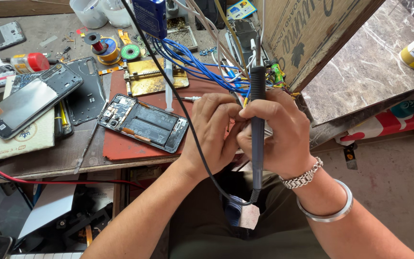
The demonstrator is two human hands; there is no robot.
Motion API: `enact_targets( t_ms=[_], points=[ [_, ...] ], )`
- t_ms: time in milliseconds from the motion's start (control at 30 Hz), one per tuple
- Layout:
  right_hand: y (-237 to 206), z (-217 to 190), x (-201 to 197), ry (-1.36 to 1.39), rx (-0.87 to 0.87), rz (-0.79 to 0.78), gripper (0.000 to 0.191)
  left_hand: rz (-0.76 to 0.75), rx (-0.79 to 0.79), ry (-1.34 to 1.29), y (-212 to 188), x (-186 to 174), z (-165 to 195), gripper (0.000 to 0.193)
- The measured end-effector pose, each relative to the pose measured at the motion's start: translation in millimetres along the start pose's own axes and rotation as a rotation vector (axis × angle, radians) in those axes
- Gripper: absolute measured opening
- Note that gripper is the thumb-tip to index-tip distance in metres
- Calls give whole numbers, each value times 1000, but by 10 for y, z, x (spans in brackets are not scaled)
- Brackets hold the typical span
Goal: The person repairs a disassembled smartphone at a cluttered workbench. They apply flux paste from a syringe onto small wires and components, then use a soldering iron to solder the wires, holding components steady with tweezers and repositioning the phone body as they work.
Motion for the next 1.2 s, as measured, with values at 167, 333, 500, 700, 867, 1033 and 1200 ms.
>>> enact_targets(
  t_ms=[167, 333, 500, 700, 867, 1033, 1200],
  points=[
    [-28, 34, -55, -97, -17, 30, 38, 3, -3, -19, -18, -11, -3, 23],
    [-38, 179, -150, -4, 82, 127, 29, 67, -62, -42, -22, -19, -73, 17],
    [-107, 130, -160, 9, 61, 134, 31, 74, -91, -23, -58, -19, -88, 18],
    [-105, 105, -120, 6, 76, 101, 35, 69, -88, -12, -64, -18, -75, 17],
    [-66, 76, -107, -4, 3, 59, 37, 75, -115, -57, -62, -26, -114, 15],
    [-22, 35, -88, -47, -103, 31, 37, 96, -104, -84, -60, -20, -121, 15],
    [3, 38, -61, -50, -139, 23, 36, 88, -88, -45, -70, -34, -112, 14]
  ],
)
Point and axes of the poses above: each hand's wrist, its own y-axis towards the middle knuckle, its own x-axis out of the palm, z = x × y, the point moved 6 cm from there along y, towards the middle knuckle, and after that the axes turned 4 degrees about -y, right-handed, at the moved point
